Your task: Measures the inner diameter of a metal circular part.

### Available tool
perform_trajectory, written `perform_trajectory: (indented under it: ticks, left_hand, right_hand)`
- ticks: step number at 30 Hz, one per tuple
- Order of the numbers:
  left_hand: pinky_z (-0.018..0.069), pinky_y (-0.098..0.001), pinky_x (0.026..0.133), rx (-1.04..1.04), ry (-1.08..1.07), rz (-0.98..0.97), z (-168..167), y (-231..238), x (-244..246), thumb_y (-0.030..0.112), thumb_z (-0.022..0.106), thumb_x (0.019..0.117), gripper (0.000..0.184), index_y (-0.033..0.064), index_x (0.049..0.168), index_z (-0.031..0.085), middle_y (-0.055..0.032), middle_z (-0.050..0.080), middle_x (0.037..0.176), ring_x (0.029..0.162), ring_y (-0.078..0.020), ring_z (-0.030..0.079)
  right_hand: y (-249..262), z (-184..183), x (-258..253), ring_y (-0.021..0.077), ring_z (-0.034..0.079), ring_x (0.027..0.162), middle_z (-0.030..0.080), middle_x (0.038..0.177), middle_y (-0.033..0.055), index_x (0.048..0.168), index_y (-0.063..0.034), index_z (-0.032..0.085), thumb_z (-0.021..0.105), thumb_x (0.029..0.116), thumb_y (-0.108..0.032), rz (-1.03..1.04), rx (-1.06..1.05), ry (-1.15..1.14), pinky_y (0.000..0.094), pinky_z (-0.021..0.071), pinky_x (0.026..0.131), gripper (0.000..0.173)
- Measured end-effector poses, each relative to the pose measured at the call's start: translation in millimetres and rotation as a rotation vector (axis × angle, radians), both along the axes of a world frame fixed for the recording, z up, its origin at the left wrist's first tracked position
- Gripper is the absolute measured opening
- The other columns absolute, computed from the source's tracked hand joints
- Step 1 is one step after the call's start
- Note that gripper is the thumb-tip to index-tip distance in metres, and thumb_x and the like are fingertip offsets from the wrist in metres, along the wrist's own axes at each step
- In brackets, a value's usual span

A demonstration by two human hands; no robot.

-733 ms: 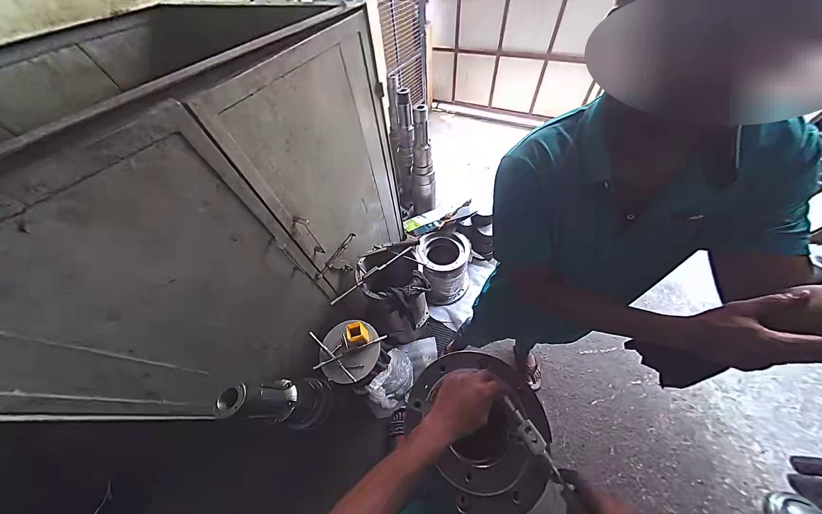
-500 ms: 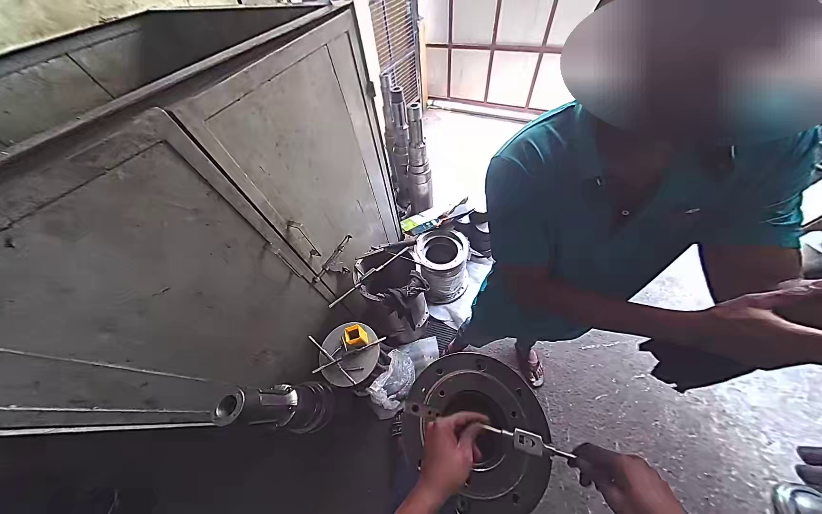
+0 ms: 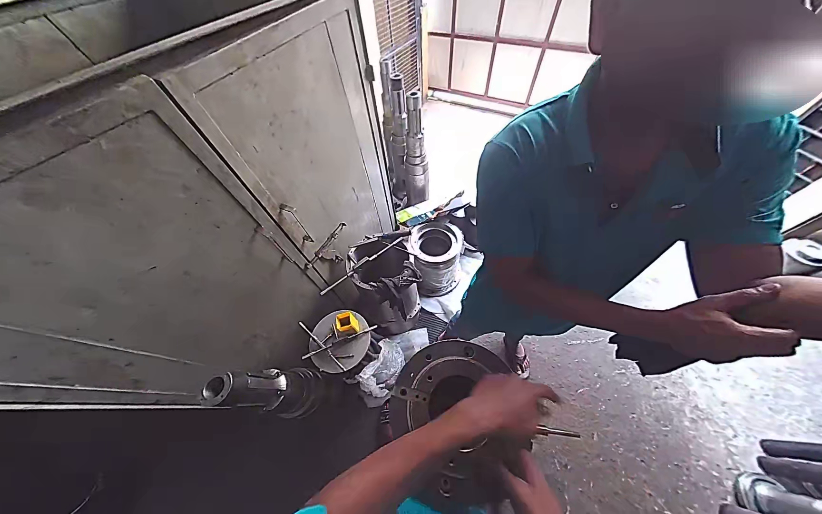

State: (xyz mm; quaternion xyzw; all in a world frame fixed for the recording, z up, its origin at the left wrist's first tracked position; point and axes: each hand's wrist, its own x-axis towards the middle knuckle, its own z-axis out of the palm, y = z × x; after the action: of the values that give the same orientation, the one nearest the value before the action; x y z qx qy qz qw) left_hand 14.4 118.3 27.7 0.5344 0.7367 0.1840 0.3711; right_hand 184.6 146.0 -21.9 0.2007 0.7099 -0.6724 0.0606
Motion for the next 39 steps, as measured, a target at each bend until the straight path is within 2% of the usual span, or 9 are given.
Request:
perform_trajectory:
  ticks: [5, 7, 14, 20, 22, 31, 35, 37, 39]
  left_hand:
    - [0.0555, -0.0549, 0.093, 0.067, -0.263, 0.393, -40.5, -114.8, -14.0, 0.027, 0.050, 0.1057, 0.033, 0.0132, 0.126, 0.072, -0.0091, 0.077, 0.107, 0.098, -0.0249, 0.073]
    - [0.0602, -0.0419, 0.072, 0.127, -0.420, 0.502, -49.1, -131.7, 12.8, 0.023, 0.048, 0.1080, 0.032, 0.0124, 0.130, 0.068, -0.0057, 0.077, 0.104, 0.076, -0.0174, 0.073]
    - [0.0626, -0.0339, 0.054, 0.334, -0.714, 0.959, -61.2, -92.8, 27.4, 0.012, 0.048, 0.1082, 0.027, 0.0055, 0.125, 0.068, -0.0085, 0.075, 0.110, 0.057, -0.0156, 0.069]
    - [0.0558, -0.0366, 0.067, 0.126, -0.532, 0.488, -45.4, 4.7, -14.1, 0.016, 0.041, 0.1098, 0.033, 0.0077, 0.127, 0.068, -0.0065, 0.076, 0.109, 0.072, -0.0142, 0.068]
    - [0.0575, -0.0445, 0.082, 0.097, -0.445, 0.457, -37.6, -3.3, -19.6, 0.016, 0.044, 0.1086, 0.031, 0.0072, 0.126, 0.068, -0.0091, 0.074, 0.113, 0.086, -0.0198, 0.071]
    - [0.0592, -0.0321, 0.049, 0.223, -0.695, 1.035, -49.0, -90.9, 23.9, 0.013, 0.055, 0.1056, 0.022, 0.0034, 0.119, 0.069, -0.0094, 0.075, 0.092, 0.051, -0.0154, 0.066]
    - [0.0590, -0.0344, 0.061, 0.163, -0.586, 0.662, -50.6, -24.6, -14.9, 0.015, 0.053, 0.1065, 0.027, 0.0050, 0.124, 0.070, -0.0114, 0.075, 0.110, 0.065, -0.0151, 0.068]
    - [0.0559, -0.0449, 0.092, 0.120, -0.461, 0.264, -46.3, 17.5, -23.0, 0.013, 0.053, 0.1047, 0.028, 0.0022, 0.121, 0.072, -0.0137, 0.076, 0.109, 0.093, -0.0210, 0.073]
    - [0.0521, -0.0528, 0.098, 0.078, -0.393, -0.131, -44.8, 52.3, -21.8, 0.010, 0.054, 0.1031, 0.026, 0.0033, 0.114, 0.076, -0.0116, 0.078, 0.105, 0.099, -0.0240, 0.073]
  right_hand:
    - [88.1, 2.0, 24.6, 0.0153, 0.066, 0.061, 0.072, 0.075, 0.0076, 0.099, -0.0037, 0.076, 0.057, 0.1002, -0.027, -0.163, 0.859, 0.297, 0.0376, 0.0570, 0.057, 0.030]
    - [120.1, -10.2, 19.7, 0.0189, 0.064, 0.063, 0.070, 0.081, 0.0060, 0.101, -0.0124, 0.079, 0.052, 0.0978, -0.040, -0.114, 0.997, 0.230, 0.0431, 0.0533, 0.056, 0.039]
    - [118.7, 4.2, 43.0, 0.0157, 0.064, 0.058, 0.068, 0.067, 0.0032, 0.087, -0.0065, 0.077, 0.052, 0.1006, -0.031, 0.136, 0.622, -0.049, 0.0431, 0.0542, 0.059, 0.038]
    - [12.1, -2.2, 37.2, 0.0190, 0.067, 0.056, 0.068, 0.063, 0.0051, 0.073, -0.0071, 0.072, 0.059, 0.0975, -0.035, 0.057, 0.390, -0.240, 0.0469, 0.0562, 0.059, 0.039]
    - [21.3, -1.8, 38.6, 0.0167, 0.066, 0.056, 0.068, 0.063, 0.0040, 0.074, -0.0071, 0.073, 0.061, 0.0966, -0.033, 0.053, 0.359, -0.260, 0.0440, 0.0566, 0.059, 0.037]
    - [123.9, 8.8, 46.7, 0.0095, 0.059, 0.050, 0.063, 0.058, -0.0037, 0.078, -0.0117, 0.072, 0.055, 0.0952, -0.035, 0.038, 0.472, -0.215, 0.0356, 0.0501, 0.052, 0.033]
    - [68.1, 12.0, 47.7, 0.0126, 0.066, 0.061, 0.071, 0.074, 0.0038, 0.093, -0.0011, 0.073, 0.053, 0.1041, -0.018, 0.217, -0.016, -0.273, 0.0335, 0.0581, 0.060, 0.028]
    - [8.4, 4.9, 25.1, 0.0119, 0.068, 0.063, 0.073, 0.077, 0.0046, 0.094, -0.0006, 0.069, 0.046, 0.1063, -0.015, 0.036, -0.249, -0.243, 0.0301, 0.0588, 0.059, 0.030]
    - [-41.5, 2.1, -9.0, 0.0138, 0.067, 0.058, 0.073, 0.076, 0.0079, 0.099, 0.0026, 0.069, 0.042, 0.1099, -0.017, -0.247, -0.369, -0.175, 0.0292, 0.0574, 0.053, 0.035]
